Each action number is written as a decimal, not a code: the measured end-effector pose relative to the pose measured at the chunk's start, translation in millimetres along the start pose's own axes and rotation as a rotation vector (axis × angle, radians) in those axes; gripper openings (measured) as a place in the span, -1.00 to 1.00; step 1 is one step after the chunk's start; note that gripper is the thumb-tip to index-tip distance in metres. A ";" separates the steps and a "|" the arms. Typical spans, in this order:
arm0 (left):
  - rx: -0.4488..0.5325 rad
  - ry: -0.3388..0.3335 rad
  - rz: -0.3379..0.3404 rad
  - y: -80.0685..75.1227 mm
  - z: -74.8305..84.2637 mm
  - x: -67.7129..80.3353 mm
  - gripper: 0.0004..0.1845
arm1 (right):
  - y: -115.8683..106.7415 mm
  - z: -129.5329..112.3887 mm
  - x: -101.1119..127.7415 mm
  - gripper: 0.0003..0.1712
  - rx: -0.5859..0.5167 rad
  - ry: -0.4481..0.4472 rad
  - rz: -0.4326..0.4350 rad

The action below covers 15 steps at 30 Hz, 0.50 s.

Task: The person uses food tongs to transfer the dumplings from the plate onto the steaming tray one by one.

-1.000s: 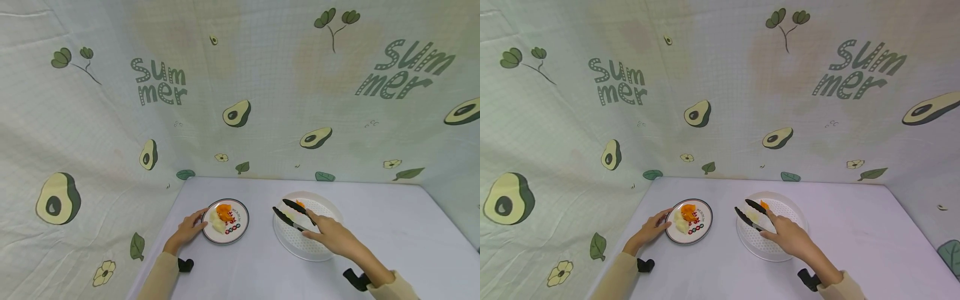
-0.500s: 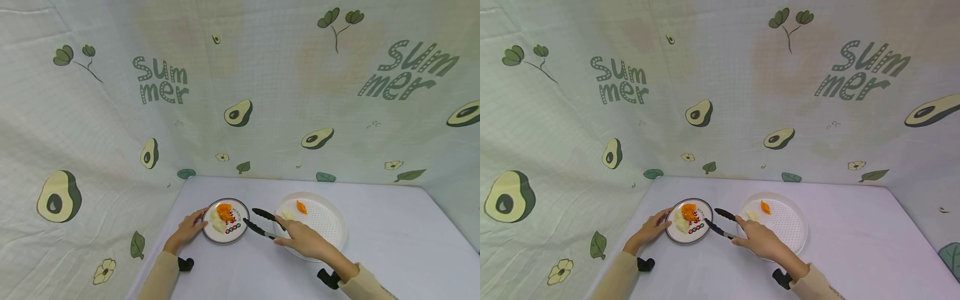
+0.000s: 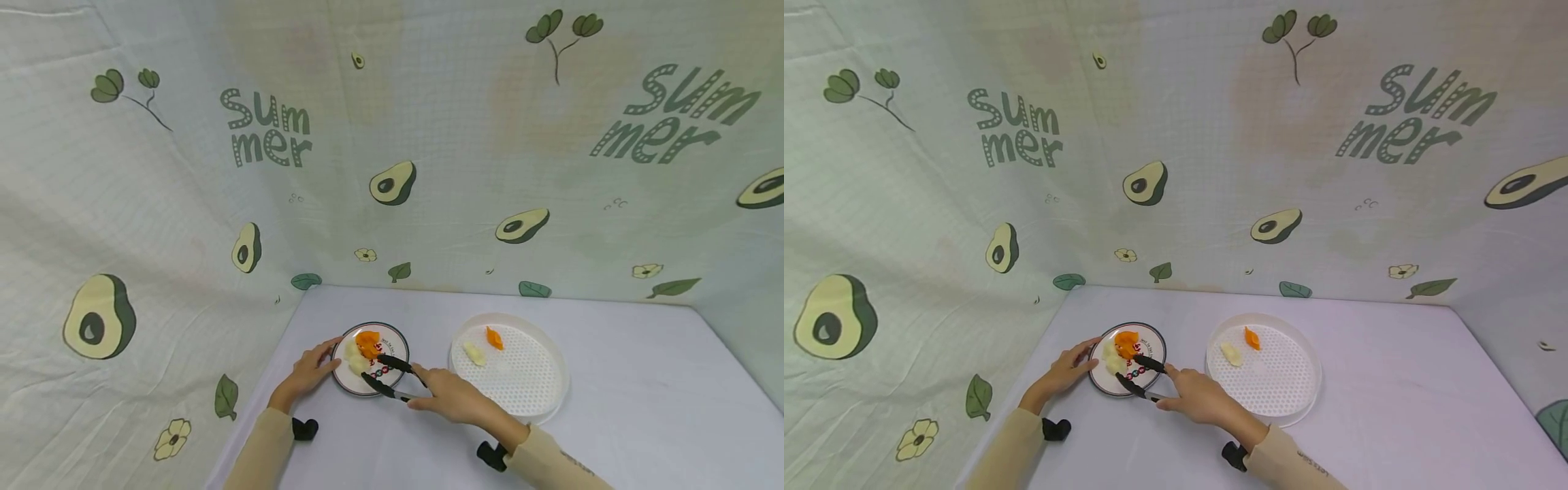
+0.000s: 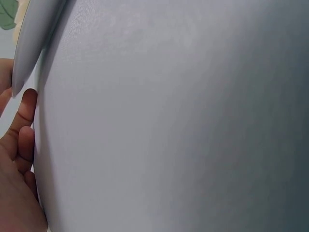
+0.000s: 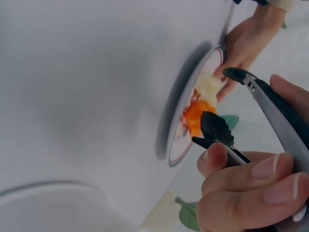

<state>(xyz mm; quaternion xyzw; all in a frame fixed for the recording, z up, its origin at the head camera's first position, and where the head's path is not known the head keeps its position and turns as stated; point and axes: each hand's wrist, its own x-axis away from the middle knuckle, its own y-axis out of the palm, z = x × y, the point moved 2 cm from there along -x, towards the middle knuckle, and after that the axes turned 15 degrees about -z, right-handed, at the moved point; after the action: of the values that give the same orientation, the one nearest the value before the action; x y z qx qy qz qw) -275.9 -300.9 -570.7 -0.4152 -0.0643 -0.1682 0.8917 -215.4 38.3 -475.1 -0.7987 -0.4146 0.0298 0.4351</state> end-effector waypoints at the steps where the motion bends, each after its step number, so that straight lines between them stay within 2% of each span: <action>1: 0.004 -0.001 -0.002 -0.3 0.6 0.1 -0.42 | 2.4 -0.2 -3.7 -0.09 0.005 0.005 -0.001; 7: 0.006 0.005 -0.004 -0.4 0.8 -0.2 -0.43 | 12.0 -4.0 -19.9 -0.10 0.023 0.046 -0.003; 15: 0.011 0.002 -0.007 0.8 0.4 -0.6 -0.42 | 16.6 -12.5 -28.5 -0.13 -0.006 0.088 0.001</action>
<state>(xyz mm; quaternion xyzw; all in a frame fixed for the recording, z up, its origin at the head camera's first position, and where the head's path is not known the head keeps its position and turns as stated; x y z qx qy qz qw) -276.2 -299.9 -571.1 -0.4100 -0.0656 -0.1713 0.8934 -218.4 5.7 -488.2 -0.8007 -0.3947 -0.0065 0.4506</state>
